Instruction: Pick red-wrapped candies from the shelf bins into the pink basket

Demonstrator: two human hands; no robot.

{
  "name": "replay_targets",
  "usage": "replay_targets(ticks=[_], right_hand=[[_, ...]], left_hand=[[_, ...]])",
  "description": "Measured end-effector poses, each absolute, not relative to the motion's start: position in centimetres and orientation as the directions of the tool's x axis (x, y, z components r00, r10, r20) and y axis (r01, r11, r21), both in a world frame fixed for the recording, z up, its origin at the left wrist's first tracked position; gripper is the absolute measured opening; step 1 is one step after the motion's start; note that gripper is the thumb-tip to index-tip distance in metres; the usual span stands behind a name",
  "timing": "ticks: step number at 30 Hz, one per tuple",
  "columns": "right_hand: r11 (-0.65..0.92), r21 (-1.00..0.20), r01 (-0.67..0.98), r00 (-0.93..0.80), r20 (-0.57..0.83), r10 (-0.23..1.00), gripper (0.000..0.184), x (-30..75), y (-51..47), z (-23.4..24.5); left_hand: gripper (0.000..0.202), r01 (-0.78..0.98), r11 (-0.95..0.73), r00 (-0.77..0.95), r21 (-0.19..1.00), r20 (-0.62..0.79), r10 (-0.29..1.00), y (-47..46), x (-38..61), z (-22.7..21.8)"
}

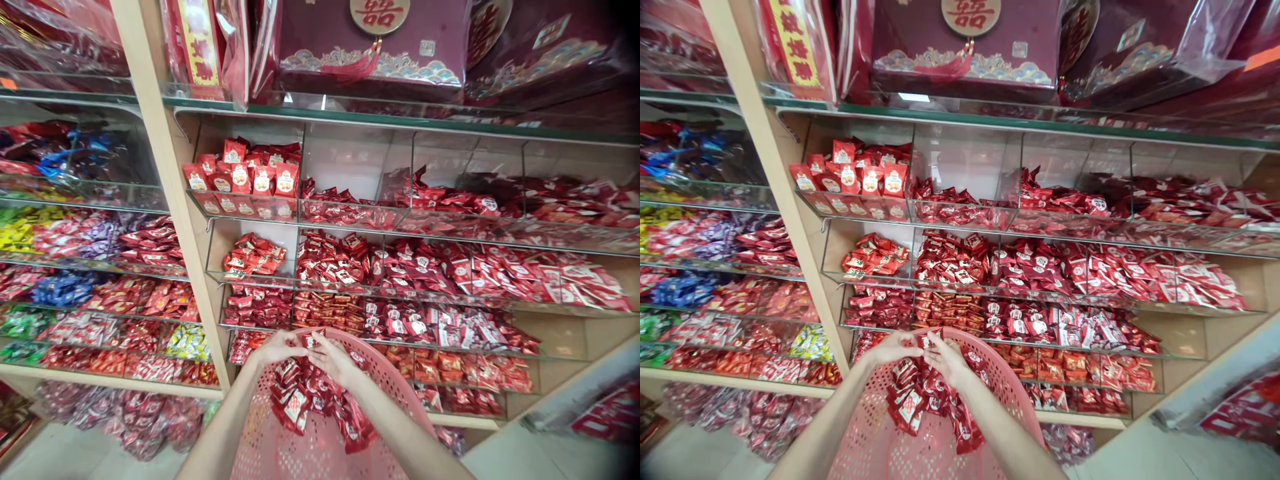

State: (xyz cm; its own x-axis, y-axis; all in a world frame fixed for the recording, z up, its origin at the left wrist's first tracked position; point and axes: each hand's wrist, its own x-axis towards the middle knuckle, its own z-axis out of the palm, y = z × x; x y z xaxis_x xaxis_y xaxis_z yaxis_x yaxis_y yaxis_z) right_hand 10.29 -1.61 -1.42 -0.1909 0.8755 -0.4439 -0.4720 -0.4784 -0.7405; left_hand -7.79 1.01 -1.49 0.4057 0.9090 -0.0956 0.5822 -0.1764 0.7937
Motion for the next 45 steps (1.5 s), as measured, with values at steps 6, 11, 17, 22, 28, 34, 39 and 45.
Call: replay_targets(ticks=[6,11,17,22,28,34,39,45], right_hand=[[-0.442,-0.835,-0.329,-0.206,-0.393,0.896,0.039,9.8,-2.0,-1.7],[-0.352,-0.898,-0.264,-0.164,-0.318,0.934,0.031,10.8,-2.2,-2.0],[-0.294,-0.936,-0.195,-0.161,-0.265,0.951,0.025,11.6,-2.1,-2.5],[-0.252,-0.962,-0.106,-0.207,-0.227,0.952,0.029,12.4,-1.4,-3.0],[-0.226,-0.973,-0.05,-0.249,-0.207,0.946,0.033,12.8,-1.1,-2.9],[-0.258,-0.965,-0.037,-0.2,-0.246,0.949,0.028,13.7,-1.3,-2.2],[-0.304,-0.938,0.167,-0.378,-0.345,0.859,0.029,14.9,-2.3,-1.7],[-0.302,-0.837,0.457,-0.623,-0.543,0.563,0.029,12.8,-3.7,-2.2]], left_hand=[[0.037,0.459,-0.207,0.483,0.864,-0.047,0.875,1.5,-8.1,-2.3],[0.037,0.388,-0.173,0.47,0.905,-0.033,0.882,1.6,-8.0,-2.5],[0.041,0.348,-0.155,0.498,0.925,-0.043,0.866,1.7,-8.0,-2.5],[0.039,0.332,-0.152,0.523,0.931,-0.048,0.851,1.8,-8.1,-2.3],[0.039,0.342,-0.133,0.529,0.93,-0.074,0.845,2.0,-8.4,-2.2],[0.045,0.409,-0.118,0.465,0.905,-0.095,0.88,1.4,-7.9,-1.3],[0.056,0.486,-0.061,0.371,0.872,-0.143,0.917,0.9,-7.7,-0.3],[0.062,0.502,-0.034,0.343,0.864,-0.163,0.925,1.1,-7.6,-0.7]])
